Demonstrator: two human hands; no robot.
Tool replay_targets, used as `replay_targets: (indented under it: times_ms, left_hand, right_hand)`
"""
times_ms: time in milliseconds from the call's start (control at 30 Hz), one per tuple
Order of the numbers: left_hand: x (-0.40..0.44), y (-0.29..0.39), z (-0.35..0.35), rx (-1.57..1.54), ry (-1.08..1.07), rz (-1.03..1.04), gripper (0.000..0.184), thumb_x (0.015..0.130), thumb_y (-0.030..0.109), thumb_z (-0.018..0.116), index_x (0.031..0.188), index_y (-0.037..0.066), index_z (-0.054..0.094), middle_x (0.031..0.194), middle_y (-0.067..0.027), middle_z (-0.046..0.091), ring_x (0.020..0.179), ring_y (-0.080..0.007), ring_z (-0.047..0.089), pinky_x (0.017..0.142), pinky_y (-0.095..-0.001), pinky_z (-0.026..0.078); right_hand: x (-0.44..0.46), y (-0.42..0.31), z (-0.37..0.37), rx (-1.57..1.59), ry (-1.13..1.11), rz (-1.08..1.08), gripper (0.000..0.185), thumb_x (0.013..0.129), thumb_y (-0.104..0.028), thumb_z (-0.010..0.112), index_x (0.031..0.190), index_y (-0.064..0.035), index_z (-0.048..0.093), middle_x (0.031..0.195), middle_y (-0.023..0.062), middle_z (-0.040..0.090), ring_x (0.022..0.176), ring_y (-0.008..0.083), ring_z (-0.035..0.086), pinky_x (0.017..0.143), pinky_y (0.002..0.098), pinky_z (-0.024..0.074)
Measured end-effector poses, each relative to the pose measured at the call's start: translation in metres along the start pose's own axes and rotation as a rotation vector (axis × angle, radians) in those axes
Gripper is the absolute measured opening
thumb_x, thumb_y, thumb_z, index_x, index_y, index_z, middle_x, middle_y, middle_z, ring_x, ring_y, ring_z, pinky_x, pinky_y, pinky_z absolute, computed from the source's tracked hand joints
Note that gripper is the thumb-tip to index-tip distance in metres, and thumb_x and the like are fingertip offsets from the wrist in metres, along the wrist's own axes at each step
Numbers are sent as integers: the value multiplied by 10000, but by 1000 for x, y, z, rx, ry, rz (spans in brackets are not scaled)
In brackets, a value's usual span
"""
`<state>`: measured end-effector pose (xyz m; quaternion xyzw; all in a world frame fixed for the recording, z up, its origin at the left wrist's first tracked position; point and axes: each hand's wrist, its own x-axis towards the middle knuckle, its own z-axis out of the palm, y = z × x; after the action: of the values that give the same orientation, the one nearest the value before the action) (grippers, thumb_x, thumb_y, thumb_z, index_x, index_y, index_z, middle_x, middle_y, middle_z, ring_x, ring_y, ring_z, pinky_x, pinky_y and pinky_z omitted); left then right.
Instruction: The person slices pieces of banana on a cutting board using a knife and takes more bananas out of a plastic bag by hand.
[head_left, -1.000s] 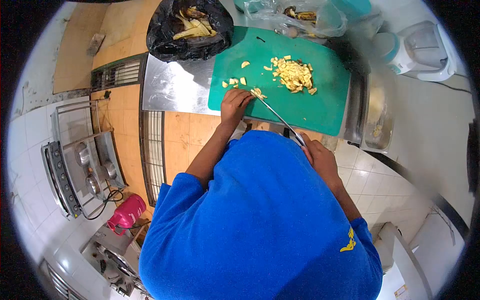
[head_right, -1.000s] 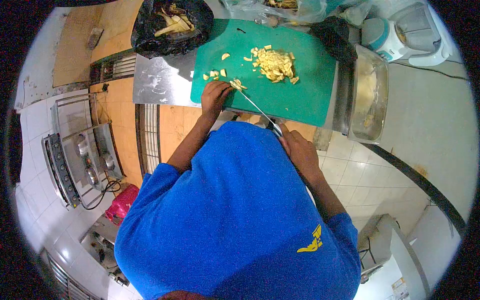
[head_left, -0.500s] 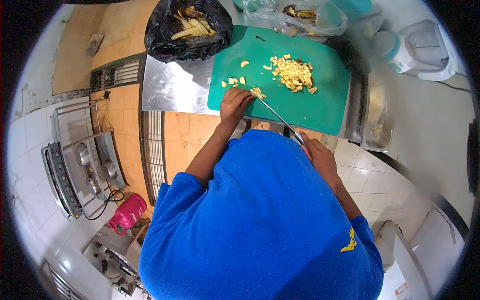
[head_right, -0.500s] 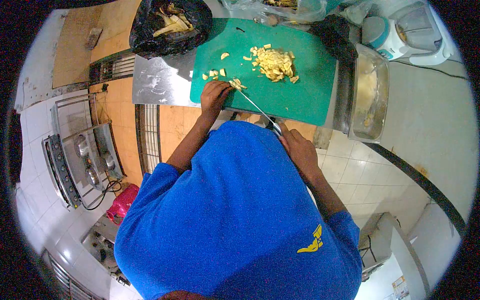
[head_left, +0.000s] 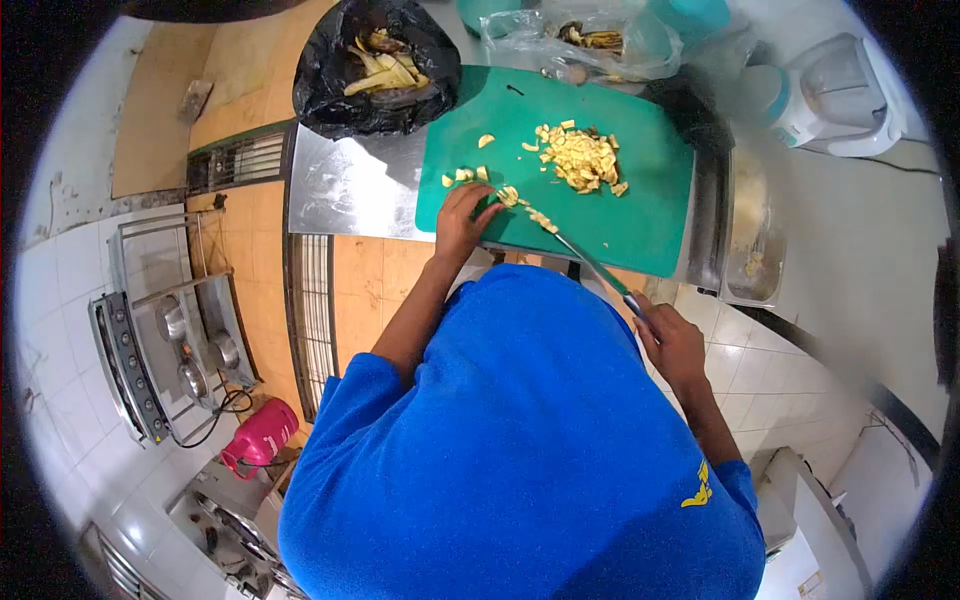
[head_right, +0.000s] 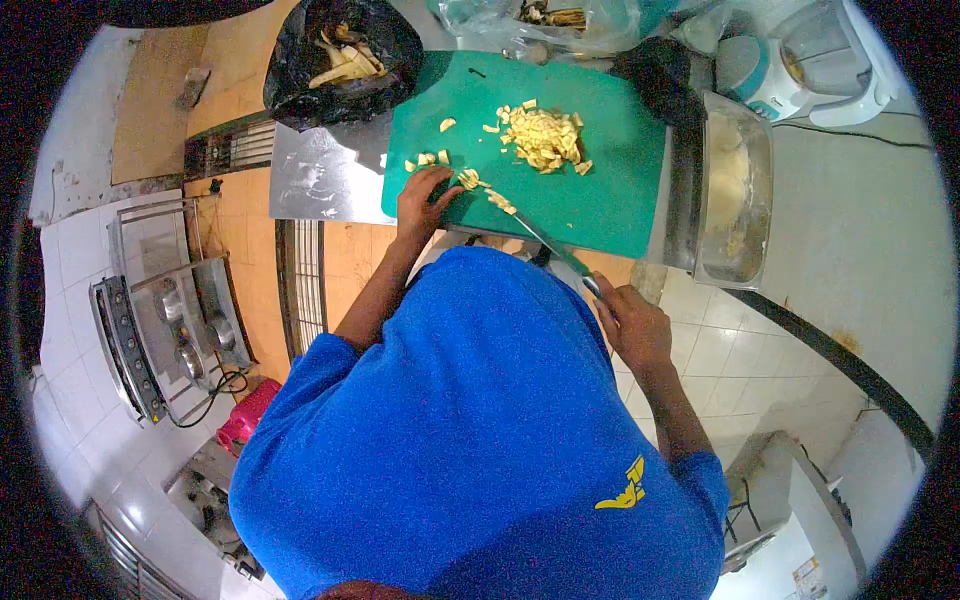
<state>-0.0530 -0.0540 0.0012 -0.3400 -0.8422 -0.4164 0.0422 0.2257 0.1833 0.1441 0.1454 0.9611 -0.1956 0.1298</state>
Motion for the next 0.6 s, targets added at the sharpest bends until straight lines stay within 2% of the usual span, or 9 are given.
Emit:
replay_targets:
  times_ms: [100,233,333,367,467,567,600]
  left_hand:
    - [10,17,-4,25,-21,90,437,707,137,822,1108,72,659,1155,-107,658,1066,-313,614,900,-416,506]
    - [51,56,8,-107,-163,435,538,704,156,808,1214,128,637,1288,-104,605,1163,-334,578,967,-439,483]
    - [77,82,23,-52,-339,528,533,727,159,787,1234,135,627,1301,-95,597,1199,-322,566,995,-463,472]
    - [82,84,30,-18,-362,556,416,777,149,716,1188,127,648,1273,-79,617,1188,-289,586,972,-429,502]
    - [101,71,49,-27,-524,673,299,818,138,637,1114,118,676,1200,-70,653,1106,-263,632,906,-372,537]
    - [119,81,50,-2,-588,718,239,831,120,590,1044,106,697,1131,-66,679,1024,-257,660,849,-341,554]
    - [126,81,50,11,-589,741,254,822,119,610,1061,103,693,1129,-74,679,1023,-270,659,849,-352,555]
  right_hand:
    - [-3,10,-2,-7,167,-11,389,908,-240,658,1294,-208,622,868,40,637,714,217,653,587,346,525]
    - [6,16,-7,-69,265,-19,395,898,-242,670,1290,-212,625,891,37,646,716,220,654,588,349,524]
    - [10,20,-11,-67,309,-38,400,903,-255,656,1298,-221,611,898,43,640,710,230,652,583,354,526]
    - [10,24,-12,-54,318,-47,405,911,-268,640,1311,-228,595,899,51,632,703,237,649,577,359,528]
    - [9,29,-18,-55,313,-21,415,919,-279,617,1329,-233,574,884,64,610,699,250,645,577,373,532]
    - [7,32,-28,-41,297,31,415,918,-277,610,1330,-231,574,861,70,594,702,261,643,587,385,534]
    - [6,33,-30,-34,289,43,415,919,-277,609,1329,-230,574,854,71,589,702,265,642,590,388,535]
